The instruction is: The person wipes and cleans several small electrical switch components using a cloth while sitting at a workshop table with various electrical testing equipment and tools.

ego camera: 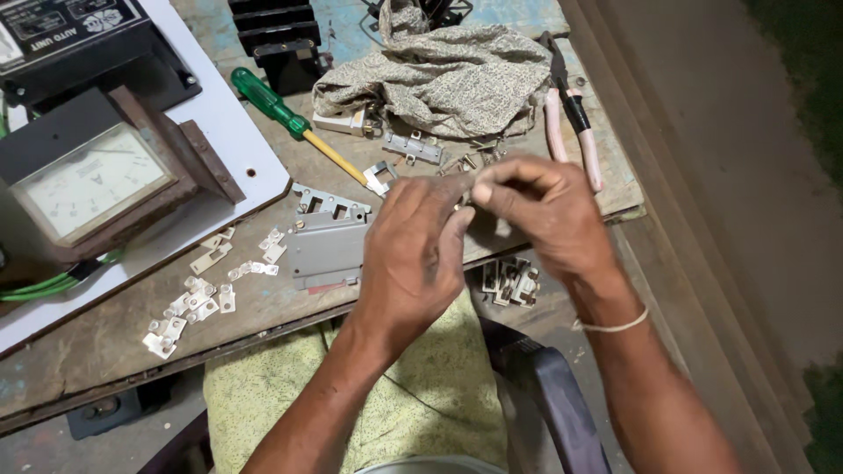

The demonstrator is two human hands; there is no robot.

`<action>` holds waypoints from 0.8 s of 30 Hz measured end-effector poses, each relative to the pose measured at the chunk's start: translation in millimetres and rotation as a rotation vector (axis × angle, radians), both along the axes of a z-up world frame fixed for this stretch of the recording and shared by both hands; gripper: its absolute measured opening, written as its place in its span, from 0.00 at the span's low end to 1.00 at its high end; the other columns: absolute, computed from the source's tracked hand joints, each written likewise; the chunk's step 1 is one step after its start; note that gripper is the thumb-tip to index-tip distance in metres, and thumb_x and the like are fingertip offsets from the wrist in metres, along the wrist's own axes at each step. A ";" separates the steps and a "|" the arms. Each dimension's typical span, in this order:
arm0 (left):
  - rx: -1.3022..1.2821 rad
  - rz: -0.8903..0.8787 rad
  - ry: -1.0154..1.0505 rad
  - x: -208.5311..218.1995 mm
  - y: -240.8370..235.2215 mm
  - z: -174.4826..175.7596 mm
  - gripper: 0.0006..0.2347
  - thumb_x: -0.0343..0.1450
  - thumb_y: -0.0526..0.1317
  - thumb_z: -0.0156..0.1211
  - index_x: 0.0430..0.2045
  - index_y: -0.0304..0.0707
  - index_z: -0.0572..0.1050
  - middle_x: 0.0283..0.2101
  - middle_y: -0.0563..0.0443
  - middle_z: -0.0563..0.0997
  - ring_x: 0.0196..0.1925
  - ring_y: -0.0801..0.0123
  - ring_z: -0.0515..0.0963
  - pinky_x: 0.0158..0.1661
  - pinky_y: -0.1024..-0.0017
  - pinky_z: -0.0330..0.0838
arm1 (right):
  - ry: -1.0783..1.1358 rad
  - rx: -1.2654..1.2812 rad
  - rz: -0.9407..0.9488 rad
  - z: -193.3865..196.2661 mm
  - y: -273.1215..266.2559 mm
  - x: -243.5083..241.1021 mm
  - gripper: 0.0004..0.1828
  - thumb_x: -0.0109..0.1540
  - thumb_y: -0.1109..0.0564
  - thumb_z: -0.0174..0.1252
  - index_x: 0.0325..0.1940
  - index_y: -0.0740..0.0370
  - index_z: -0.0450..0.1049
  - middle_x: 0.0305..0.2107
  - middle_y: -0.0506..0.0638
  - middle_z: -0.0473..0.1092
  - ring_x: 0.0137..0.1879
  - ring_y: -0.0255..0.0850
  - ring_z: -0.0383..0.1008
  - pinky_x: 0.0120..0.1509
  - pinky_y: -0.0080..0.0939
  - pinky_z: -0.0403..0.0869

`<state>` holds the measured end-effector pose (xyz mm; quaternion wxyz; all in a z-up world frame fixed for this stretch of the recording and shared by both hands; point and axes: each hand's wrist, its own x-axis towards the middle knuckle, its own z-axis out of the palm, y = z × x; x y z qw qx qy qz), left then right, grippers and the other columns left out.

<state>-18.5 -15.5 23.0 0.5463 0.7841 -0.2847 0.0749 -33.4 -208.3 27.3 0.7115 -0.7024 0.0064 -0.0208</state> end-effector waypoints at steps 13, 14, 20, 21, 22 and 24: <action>-0.432 0.079 0.117 -32.5 25.5 -8.5 0.03 0.76 0.29 0.58 0.40 0.37 0.78 0.35 0.54 0.78 0.37 0.76 0.80 0.39 0.77 0.79 | 0.263 0.440 -0.004 8.8 57.4 -42.6 0.10 0.64 0.62 0.61 0.46 0.70 0.79 0.33 0.50 0.76 0.37 0.34 0.73 0.43 0.34 0.72; -0.506 0.071 0.202 -37.2 30.3 -10.4 0.03 0.76 0.29 0.58 0.40 0.35 0.78 0.36 0.53 0.79 0.38 0.76 0.80 0.40 0.77 0.78 | 0.266 0.451 -0.002 11.3 62.7 -47.4 0.11 0.63 0.62 0.61 0.48 0.70 0.79 0.34 0.49 0.76 0.38 0.34 0.73 0.43 0.34 0.72; -0.914 -0.046 0.577 -51.0 54.4 -12.9 0.05 0.75 0.30 0.58 0.40 0.28 0.78 0.33 0.51 0.81 0.33 0.75 0.78 0.35 0.79 0.73 | 0.142 0.358 -0.045 21.0 98.9 -69.1 0.11 0.66 0.63 0.59 0.50 0.72 0.77 0.34 0.50 0.76 0.38 0.34 0.73 0.42 0.33 0.72; -0.964 -0.074 0.587 -54.0 56.9 -13.7 0.05 0.74 0.29 0.58 0.40 0.27 0.78 0.32 0.50 0.81 0.33 0.75 0.78 0.34 0.78 0.73 | 0.115 0.351 -0.048 21.7 104.8 -72.2 0.10 0.66 0.63 0.59 0.50 0.71 0.77 0.34 0.50 0.76 0.37 0.34 0.73 0.42 0.33 0.72; -1.012 -0.104 0.589 -57.1 59.3 -16.0 0.05 0.74 0.29 0.57 0.40 0.27 0.77 0.32 0.50 0.81 0.32 0.75 0.78 0.34 0.78 0.73 | 0.081 0.346 -0.049 20.3 109.9 -75.1 0.09 0.67 0.62 0.59 0.49 0.71 0.77 0.33 0.50 0.76 0.37 0.34 0.73 0.41 0.32 0.73; -1.017 -0.111 0.576 -64.0 64.8 -21.5 0.05 0.74 0.28 0.56 0.40 0.27 0.78 0.33 0.49 0.81 0.33 0.74 0.78 0.35 0.78 0.74 | 0.020 0.336 -0.056 16.3 119.8 -82.7 0.08 0.67 0.62 0.58 0.48 0.70 0.76 0.32 0.50 0.75 0.36 0.33 0.73 0.41 0.32 0.73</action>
